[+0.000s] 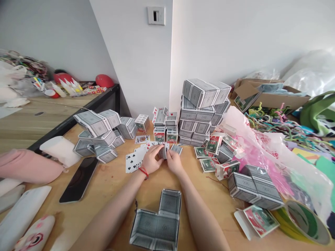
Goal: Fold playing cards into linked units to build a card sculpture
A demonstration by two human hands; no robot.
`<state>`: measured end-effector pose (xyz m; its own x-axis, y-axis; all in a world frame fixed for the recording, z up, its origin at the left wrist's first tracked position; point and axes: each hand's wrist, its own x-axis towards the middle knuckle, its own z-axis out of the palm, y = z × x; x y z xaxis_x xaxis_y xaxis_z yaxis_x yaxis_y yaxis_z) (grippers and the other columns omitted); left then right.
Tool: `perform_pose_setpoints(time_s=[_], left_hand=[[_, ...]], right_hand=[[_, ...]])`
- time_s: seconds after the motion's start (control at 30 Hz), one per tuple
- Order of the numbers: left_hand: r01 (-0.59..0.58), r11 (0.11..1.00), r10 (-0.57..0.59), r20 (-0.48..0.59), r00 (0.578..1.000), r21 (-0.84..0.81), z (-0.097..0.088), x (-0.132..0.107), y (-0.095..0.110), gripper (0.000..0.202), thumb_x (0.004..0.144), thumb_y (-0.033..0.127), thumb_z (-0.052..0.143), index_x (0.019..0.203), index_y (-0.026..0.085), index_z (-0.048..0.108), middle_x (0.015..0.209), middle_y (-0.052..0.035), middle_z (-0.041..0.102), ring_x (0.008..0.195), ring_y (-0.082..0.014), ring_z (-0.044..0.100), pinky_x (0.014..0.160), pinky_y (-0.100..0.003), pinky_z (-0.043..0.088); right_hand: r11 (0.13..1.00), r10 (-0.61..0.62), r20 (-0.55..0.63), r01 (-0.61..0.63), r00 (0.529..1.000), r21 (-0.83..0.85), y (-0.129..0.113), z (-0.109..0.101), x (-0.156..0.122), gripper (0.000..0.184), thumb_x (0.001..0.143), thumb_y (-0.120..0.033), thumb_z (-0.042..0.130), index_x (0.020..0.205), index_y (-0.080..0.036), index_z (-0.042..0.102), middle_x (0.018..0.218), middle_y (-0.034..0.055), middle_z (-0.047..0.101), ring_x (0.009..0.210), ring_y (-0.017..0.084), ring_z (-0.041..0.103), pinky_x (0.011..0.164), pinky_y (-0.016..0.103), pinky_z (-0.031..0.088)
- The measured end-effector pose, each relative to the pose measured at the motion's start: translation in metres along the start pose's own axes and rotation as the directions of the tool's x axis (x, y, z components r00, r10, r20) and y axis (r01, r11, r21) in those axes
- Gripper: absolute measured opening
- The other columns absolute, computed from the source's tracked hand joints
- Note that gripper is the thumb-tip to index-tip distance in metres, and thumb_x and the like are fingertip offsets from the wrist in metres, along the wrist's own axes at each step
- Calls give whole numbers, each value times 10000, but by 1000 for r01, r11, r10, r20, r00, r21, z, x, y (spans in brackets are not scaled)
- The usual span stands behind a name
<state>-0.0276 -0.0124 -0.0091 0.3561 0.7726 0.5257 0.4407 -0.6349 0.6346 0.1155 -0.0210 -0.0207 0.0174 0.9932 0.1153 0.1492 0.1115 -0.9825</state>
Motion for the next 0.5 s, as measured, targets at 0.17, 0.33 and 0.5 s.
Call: perform_pose_setpoints(time_s=[0.17, 0.33, 0.5], left_hand=[[-33, 997, 31, 23, 999, 74, 2, 1, -1, 604, 650, 61, 552, 1222, 213, 432, 1223, -77, 500, 1155, -232, 428, 991, -465, 361], [-77, 985, 75, 19, 997, 156, 7, 1, -4, 593, 682, 54, 511, 1247, 204, 411, 1243, -77, 487, 1169, -225, 420, 990, -460, 375], [-83, 977, 82, 16, 997, 198, 7, 1, -5, 579, 685, 66, 524, 1239, 201, 426, 1219, -77, 509, 1147, -228, 434, 977, -456, 388]], right_hand=[[998, 45, -12, -44, 999, 41, 3, 1, 0, 423, 793, -535, 372, 638, -171, 521, 632, 8, 541, 587, 147, 475, 537, 254, 385], [981, -91, 26, 94, 996, -168, 3, 1, -2, 240, 778, -395, 454, 794, -173, 546, 713, 16, 586, 653, 162, 518, 603, 262, 405], [950, -123, 38, 128, 992, -283, 6, 2, -2, 180, 787, -319, 416, 760, -181, 530, 670, 16, 579, 642, 166, 518, 595, 262, 403]])
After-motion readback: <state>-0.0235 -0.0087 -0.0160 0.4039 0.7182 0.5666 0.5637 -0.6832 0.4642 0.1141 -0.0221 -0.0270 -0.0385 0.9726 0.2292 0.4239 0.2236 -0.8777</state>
